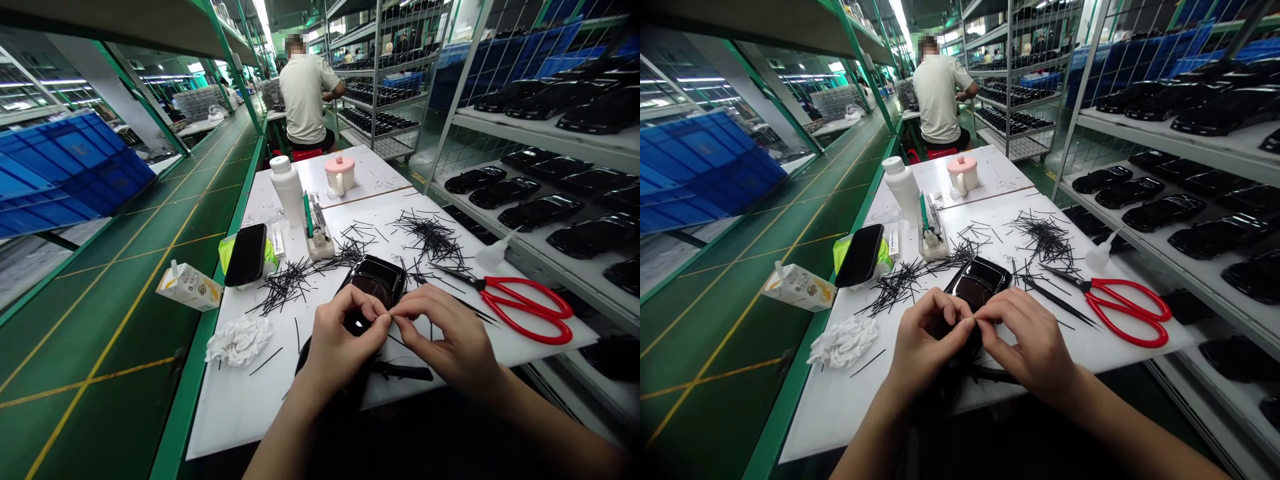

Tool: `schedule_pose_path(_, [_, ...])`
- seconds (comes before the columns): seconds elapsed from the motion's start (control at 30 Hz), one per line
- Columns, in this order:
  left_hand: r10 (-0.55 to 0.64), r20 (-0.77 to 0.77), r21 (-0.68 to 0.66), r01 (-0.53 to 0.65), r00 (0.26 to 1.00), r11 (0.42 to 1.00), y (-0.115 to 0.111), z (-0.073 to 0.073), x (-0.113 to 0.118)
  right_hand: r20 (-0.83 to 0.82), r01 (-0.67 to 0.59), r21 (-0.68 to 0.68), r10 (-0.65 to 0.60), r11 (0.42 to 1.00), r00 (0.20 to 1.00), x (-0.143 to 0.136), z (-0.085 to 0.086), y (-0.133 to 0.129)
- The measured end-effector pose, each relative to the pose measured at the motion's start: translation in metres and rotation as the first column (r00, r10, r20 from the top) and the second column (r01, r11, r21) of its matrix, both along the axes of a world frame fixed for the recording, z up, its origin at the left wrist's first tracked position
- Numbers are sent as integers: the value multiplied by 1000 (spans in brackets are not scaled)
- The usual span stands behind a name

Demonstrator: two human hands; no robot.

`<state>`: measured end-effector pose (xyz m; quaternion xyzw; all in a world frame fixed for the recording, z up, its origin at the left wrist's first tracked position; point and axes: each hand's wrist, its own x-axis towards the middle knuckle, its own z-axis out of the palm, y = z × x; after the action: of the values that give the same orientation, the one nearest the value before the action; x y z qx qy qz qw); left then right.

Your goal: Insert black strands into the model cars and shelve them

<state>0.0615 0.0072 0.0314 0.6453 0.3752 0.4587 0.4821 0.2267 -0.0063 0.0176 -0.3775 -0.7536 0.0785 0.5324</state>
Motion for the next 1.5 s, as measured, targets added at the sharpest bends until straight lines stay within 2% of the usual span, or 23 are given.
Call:
schedule_pose_path(0.27, [-153, 41, -133, 157, 987, 979, 1, 4, -3, 31, -34, 1, 34, 999, 999, 1, -2, -1])
schedule_pose_path(0.47, [-152, 31, -107, 155, 988, 982, 1, 3, -3, 57, -37, 18, 36, 999, 998, 3, -1, -5])
schedule_pose_path(0.63, [-199, 35, -113, 201, 979, 973, 1, 2, -4, 84, -51, 34, 48, 998, 995, 6, -1, -6])
schedule_pose_path(0.97, [-168, 6, -72, 168, 986, 983, 2, 1, -3, 72, -69, 23, 67, 997, 995, 3, -2, -5])
schedule_pose_path(1.17, [-138, -38, -75, 135, 990, 988, 1, 2, -2, 22, -78, -51, 80, 996, 997, 3, -3, -5])
schedule_pose_path(1.5, [-83, -218, 33, 92, 972, 995, 3, 2, -2, -96, -38, -155, 23, 987, 995, 23, 8, -17])
